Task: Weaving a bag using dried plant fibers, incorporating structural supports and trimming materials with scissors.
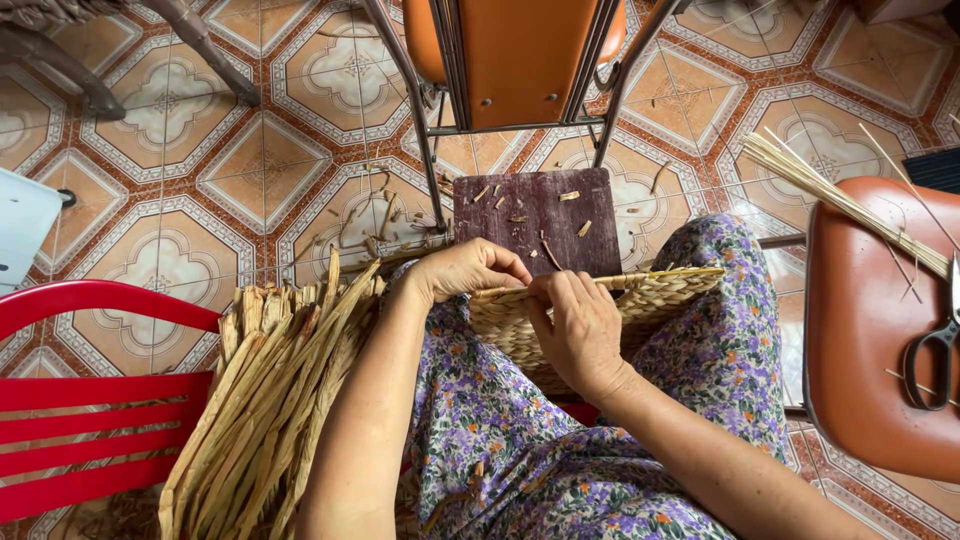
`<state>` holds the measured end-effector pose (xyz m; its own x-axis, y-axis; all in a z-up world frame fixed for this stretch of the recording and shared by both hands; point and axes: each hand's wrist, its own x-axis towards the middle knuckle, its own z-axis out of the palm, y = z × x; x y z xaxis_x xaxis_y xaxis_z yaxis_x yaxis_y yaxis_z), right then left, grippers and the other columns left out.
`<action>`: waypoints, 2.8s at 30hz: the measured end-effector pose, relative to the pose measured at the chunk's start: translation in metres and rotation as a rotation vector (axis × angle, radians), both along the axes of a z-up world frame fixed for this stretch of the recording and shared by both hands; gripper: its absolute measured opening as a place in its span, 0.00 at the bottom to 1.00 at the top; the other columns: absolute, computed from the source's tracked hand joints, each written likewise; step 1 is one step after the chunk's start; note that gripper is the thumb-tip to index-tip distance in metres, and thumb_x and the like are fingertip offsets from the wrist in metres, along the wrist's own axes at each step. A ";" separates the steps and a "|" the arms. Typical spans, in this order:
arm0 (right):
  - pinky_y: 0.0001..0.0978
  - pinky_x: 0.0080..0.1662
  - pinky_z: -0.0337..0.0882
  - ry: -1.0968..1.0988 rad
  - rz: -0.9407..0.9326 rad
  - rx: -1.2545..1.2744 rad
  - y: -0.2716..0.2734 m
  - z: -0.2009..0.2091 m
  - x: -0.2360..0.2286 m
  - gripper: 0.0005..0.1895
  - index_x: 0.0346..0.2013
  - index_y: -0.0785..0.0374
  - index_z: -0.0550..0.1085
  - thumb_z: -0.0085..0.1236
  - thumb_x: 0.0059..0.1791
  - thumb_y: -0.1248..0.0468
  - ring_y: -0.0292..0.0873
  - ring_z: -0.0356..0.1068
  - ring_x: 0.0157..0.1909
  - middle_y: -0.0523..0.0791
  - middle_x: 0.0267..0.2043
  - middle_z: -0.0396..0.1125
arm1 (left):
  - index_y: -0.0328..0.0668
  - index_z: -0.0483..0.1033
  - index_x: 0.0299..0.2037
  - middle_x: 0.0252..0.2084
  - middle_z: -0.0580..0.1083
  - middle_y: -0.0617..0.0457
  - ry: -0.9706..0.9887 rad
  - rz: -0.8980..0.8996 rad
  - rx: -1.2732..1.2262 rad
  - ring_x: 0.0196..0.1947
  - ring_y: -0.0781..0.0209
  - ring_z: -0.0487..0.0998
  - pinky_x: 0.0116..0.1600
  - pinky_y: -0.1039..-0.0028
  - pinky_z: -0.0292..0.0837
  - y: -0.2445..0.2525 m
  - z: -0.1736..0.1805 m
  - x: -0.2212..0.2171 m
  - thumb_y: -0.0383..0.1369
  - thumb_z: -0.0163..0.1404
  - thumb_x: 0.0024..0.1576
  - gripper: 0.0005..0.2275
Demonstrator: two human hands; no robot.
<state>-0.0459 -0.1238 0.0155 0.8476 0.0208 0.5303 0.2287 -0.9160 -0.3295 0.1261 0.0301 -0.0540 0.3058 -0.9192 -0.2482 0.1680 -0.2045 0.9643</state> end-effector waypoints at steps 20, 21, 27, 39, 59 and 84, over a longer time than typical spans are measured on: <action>0.37 0.42 0.69 -0.031 0.126 0.075 -0.041 -0.008 -0.017 0.13 0.45 0.62 0.72 0.65 0.47 0.68 0.46 0.68 0.42 0.46 0.42 0.69 | 0.37 0.79 0.43 0.39 0.78 0.60 0.020 0.087 -0.156 0.39 0.73 0.76 0.47 0.80 0.73 0.007 -0.009 -0.023 0.36 0.56 0.60 0.10; 0.37 0.42 0.69 -0.032 0.121 0.078 -0.043 -0.002 -0.016 0.13 0.45 0.62 0.72 0.65 0.47 0.68 0.46 0.68 0.42 0.46 0.42 0.69 | 0.37 0.79 0.43 0.39 0.78 0.60 0.020 0.083 -0.153 0.39 0.73 0.76 0.47 0.80 0.73 0.010 -0.009 -0.027 0.36 0.56 0.60 0.10; 0.47 0.53 0.65 0.023 0.069 0.027 -0.058 0.014 -0.010 0.19 0.51 0.59 0.73 0.62 0.46 0.66 0.51 0.67 0.52 0.47 0.51 0.69 | 0.40 0.76 0.40 0.35 0.76 0.61 0.051 0.259 -0.192 0.35 0.74 0.75 0.42 0.82 0.74 0.019 -0.007 -0.036 0.37 0.55 0.59 0.09; 0.44 0.50 0.64 0.204 0.200 0.037 -0.057 0.011 0.010 0.23 0.55 0.58 0.74 0.63 0.46 0.58 0.47 0.69 0.48 0.44 0.45 0.71 | 0.38 0.77 0.41 0.33 0.72 0.63 0.079 0.338 -0.105 0.34 0.76 0.68 0.42 0.82 0.65 0.037 -0.017 -0.036 0.36 0.55 0.59 0.09; 0.41 0.43 0.66 0.372 0.158 -0.047 -0.042 -0.010 0.022 0.18 0.43 0.51 0.81 0.66 0.42 0.49 0.42 0.75 0.36 0.40 0.35 0.77 | 0.36 0.83 0.45 0.41 0.82 0.54 -0.182 0.936 -0.227 0.41 0.69 0.80 0.51 0.76 0.76 0.012 -0.003 -0.123 0.33 0.60 0.59 0.09; 0.39 0.45 0.62 0.160 0.121 -0.301 -0.056 -0.025 0.011 0.22 0.57 0.47 0.78 0.60 0.52 0.45 0.41 0.69 0.39 0.38 0.37 0.70 | 0.42 0.74 0.52 0.53 0.79 0.49 -0.588 1.436 0.226 0.50 0.60 0.83 0.46 0.69 0.86 0.121 -0.020 -0.175 0.32 0.45 0.65 0.10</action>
<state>-0.0349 -0.1795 -0.0097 0.9010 0.2612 0.3464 0.3089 -0.9469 -0.0894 -0.0492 0.1508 -0.0736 0.9589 0.2528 0.1287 -0.0322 -0.3536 0.9349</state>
